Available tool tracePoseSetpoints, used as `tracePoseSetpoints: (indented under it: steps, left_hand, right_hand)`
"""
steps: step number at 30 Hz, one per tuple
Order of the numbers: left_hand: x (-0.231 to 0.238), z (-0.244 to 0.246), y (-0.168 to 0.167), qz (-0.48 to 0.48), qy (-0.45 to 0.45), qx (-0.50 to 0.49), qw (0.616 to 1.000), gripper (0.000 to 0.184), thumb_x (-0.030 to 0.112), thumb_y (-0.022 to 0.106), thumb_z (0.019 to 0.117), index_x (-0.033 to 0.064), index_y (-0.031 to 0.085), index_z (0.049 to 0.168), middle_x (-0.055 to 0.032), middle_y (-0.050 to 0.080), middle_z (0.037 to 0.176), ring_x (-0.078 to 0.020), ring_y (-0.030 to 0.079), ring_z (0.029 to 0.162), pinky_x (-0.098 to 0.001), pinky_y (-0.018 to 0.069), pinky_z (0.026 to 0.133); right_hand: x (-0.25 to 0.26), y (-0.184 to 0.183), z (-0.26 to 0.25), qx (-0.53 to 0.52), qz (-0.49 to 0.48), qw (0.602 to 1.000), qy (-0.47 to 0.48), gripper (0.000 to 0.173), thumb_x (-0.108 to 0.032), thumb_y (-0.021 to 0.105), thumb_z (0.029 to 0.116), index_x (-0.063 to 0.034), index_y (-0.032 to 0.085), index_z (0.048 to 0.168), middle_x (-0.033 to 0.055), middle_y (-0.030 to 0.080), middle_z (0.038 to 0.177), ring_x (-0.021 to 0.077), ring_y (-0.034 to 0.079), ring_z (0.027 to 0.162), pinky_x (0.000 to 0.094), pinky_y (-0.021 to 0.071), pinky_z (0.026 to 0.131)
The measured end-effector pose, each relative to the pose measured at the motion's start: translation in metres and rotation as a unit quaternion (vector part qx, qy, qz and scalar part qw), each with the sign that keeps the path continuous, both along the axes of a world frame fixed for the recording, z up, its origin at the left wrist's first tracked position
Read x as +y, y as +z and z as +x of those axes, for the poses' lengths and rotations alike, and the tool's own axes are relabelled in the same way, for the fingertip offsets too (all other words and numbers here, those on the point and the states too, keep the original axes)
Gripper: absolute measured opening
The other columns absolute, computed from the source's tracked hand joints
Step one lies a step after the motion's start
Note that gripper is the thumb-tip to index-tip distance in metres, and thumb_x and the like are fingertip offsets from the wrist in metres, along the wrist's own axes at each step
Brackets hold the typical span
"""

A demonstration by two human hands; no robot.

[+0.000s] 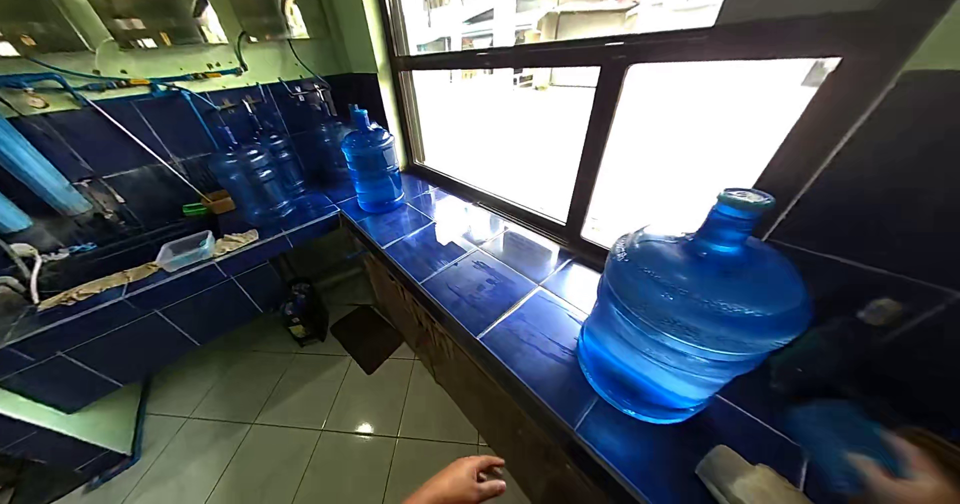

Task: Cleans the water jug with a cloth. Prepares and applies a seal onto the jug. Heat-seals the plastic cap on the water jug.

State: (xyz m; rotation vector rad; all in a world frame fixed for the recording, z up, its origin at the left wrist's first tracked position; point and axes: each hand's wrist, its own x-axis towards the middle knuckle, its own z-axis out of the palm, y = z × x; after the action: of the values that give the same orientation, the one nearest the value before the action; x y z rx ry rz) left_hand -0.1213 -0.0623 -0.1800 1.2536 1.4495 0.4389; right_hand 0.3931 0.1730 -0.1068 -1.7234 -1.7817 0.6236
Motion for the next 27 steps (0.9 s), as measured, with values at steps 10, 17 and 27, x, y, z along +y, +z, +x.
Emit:
tracePoseSetpoints:
  steps: [10,17,27]
  left_hand:
    - [0.089,0.117,0.03,0.054,0.03,-0.061,0.996,0.037,0.031,0.056,0.1052,-0.0038,0.069,0.102,-0.0138,0.069,0.092,-0.02,0.066,0.085,-0.0443,0.0523,0.084]
    - [0.132,0.143,0.025,0.177,0.046,0.046,0.982,0.026,0.024,0.07,0.0944,-0.0025,0.072,0.093,-0.0155,0.07,0.088,-0.0255,0.067,0.086,-0.0474,0.0518,0.083]
    - [0.181,0.194,0.047,0.172,-0.015,0.187,0.967,0.039,0.036,0.065,0.1001,-0.001,0.076,0.094,-0.018,0.074,0.088,-0.0327,0.072,0.088,-0.0579,0.0535,0.088]
  right_hand:
    - [-0.084,-0.033,-0.19,0.179,-0.174,0.951,0.184,0.036,-0.008,0.078,0.0863,0.0024,0.062,0.116,0.0163,0.069,0.093,0.0251,0.068,0.079,0.0442,0.0586,0.075]
    - [-0.056,-0.044,-0.161,0.172,-0.147,0.967,0.117,0.025,-0.019,0.075,0.0935,0.0033,0.072,0.105,0.0172,0.07,0.1,0.0261,0.068,0.09,0.047,0.0559,0.086]
    - [-0.018,-0.043,-0.076,0.385,-0.368,0.818,0.217,0.035,-0.014,0.049,0.104,0.0029,0.056,0.133,0.0057,0.066,0.102,0.0102,0.059,0.085,0.0315,0.0482,0.079]
